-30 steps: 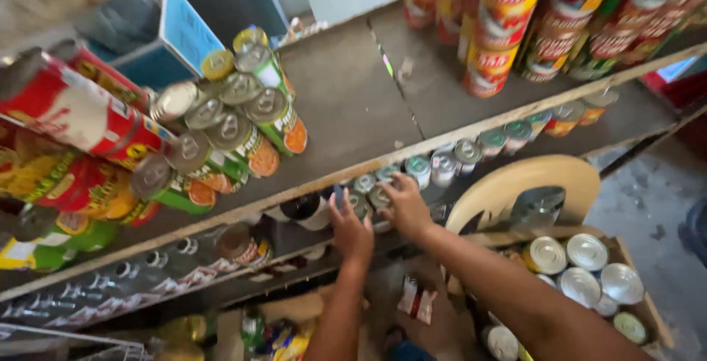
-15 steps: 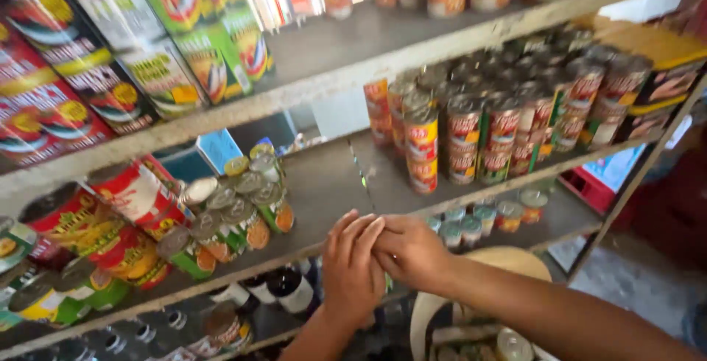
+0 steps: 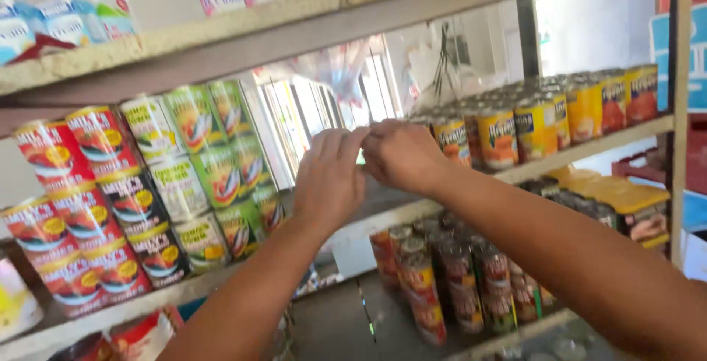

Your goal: Organizing and stocking various canned goods on grocery store shelves.

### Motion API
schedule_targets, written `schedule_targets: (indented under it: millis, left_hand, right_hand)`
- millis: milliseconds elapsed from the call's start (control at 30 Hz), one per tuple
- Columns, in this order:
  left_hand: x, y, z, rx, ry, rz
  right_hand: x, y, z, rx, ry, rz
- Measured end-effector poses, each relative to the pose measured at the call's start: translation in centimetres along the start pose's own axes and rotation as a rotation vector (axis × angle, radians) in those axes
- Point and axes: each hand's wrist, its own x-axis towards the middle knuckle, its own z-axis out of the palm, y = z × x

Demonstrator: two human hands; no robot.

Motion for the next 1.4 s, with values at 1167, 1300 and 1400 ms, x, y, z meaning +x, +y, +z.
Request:
schedule_targets:
  millis: [1167, 1300, 1400]
  left_hand:
    - [1.3, -11.4, 17.6, 0.164, -0.681, -0.542]
    - [2.4, -10.9, 15.1, 0.172, -0.634, -0.605]
    - [2.8, -10.8, 14.0, 0.163, -0.612, -0.732]
  right_hand:
    - [-1.8, 7.3, 7.6, -0.334, -0.328, 0.34]
    - [-1.9, 6.6, 8.1, -0.211, -0.268, 0.276]
    - [-2.5, 7.3, 8.8, -0.116, -0.331, 0.31]
